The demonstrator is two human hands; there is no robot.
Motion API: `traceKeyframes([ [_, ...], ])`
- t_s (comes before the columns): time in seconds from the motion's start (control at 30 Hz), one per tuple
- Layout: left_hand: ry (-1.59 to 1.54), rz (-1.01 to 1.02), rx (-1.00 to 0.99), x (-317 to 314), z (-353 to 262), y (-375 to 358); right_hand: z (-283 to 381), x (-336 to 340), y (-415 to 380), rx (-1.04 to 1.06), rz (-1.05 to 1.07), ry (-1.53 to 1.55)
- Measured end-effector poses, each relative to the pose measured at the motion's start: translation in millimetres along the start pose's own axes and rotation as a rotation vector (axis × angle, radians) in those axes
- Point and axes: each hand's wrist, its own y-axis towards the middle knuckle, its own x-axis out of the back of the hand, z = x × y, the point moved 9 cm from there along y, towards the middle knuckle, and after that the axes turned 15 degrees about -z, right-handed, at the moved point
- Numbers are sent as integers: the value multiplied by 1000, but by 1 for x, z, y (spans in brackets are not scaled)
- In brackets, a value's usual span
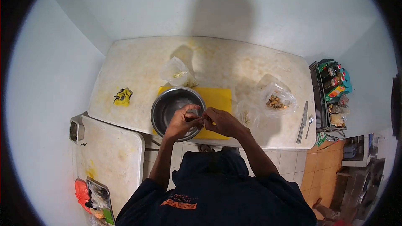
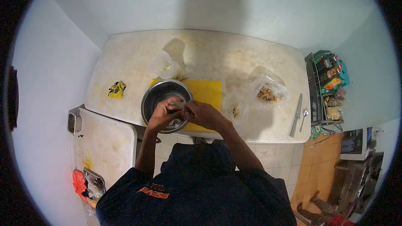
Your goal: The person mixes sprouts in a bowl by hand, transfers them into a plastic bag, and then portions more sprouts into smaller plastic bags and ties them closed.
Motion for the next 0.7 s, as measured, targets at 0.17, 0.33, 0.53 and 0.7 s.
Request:
traceKeyframes([
  [0.17, -6, 94, 26, -16, -4, 4, -4, 3, -8, -16, -85, -19],
  [0.33, -21, -33, -226, 6, -41, 29, -19, 31, -21, -105, -234, -45],
  [0.53, 46, -1035, -835, 114, -144, 25, -34, 77, -60, -92, -501, 36],
  [0.7, 441, -1064, -1016, 102, -142, 53, -50, 105, -90, -204, -624, -51],
])
